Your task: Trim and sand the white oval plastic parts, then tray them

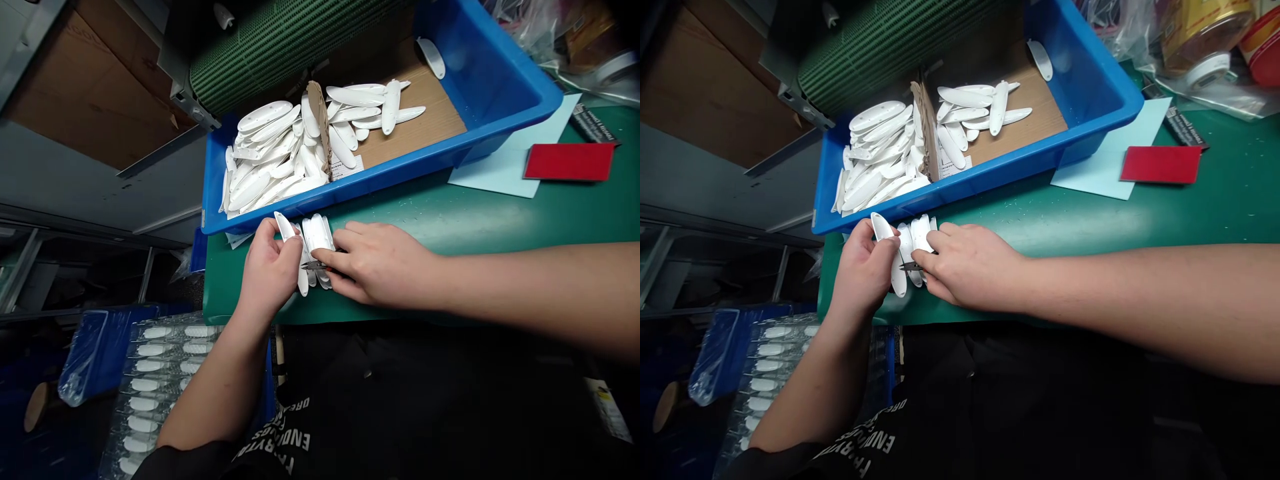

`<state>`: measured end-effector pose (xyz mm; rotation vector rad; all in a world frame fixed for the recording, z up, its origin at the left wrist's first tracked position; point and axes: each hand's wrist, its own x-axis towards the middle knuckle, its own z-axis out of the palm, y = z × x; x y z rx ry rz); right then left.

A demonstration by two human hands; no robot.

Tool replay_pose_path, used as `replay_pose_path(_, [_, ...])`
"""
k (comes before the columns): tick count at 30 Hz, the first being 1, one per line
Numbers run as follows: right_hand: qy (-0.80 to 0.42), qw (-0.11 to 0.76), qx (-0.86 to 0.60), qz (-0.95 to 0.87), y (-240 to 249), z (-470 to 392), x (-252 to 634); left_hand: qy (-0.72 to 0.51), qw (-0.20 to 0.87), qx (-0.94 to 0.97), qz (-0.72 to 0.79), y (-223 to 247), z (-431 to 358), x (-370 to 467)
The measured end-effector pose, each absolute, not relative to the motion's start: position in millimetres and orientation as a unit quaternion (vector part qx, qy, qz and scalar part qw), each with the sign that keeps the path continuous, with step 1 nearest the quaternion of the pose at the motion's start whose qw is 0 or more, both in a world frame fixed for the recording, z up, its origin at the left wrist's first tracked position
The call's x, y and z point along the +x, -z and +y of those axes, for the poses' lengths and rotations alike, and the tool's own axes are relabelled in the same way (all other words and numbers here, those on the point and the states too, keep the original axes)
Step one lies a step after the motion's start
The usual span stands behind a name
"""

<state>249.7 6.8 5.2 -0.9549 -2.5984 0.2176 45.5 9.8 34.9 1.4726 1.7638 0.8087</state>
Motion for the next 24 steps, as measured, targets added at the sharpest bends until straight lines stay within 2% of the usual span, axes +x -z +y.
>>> replay_pose_path(8, [-0.087, 0.129, -0.342, -0.927, -4.1, 3.2, 244.8, -0.276, 0.312, 0.588, 0.693, -34.3, 9.1, 46.8])
replay_pose_path(11, [-0.111, 0.137, -0.33, -0.927, -1.7, 5.1, 243.9, -0.288, 0.333, 0.575, 0.69, -35.1, 9.1, 46.3])
replay_pose_path(15, [-0.132, 0.235, -0.334, -0.903, 2.0, 12.0, 247.3, -0.323, 0.37, 0.54, 0.684, -34.3, 12.5, 40.2])
replay_pose_path(19, [-0.153, 0.355, -0.36, -0.849, 7.8, 22.0, 251.9, -0.322, 0.35, 0.535, 0.698, -23.9, 19.2, 26.5])
replay_pose_path(24, [-0.214, 0.372, -0.392, -0.814, 12.2, 29.6, 253.0, -0.296, 0.34, 0.55, 0.703, -10.6, 24.2, 14.2])
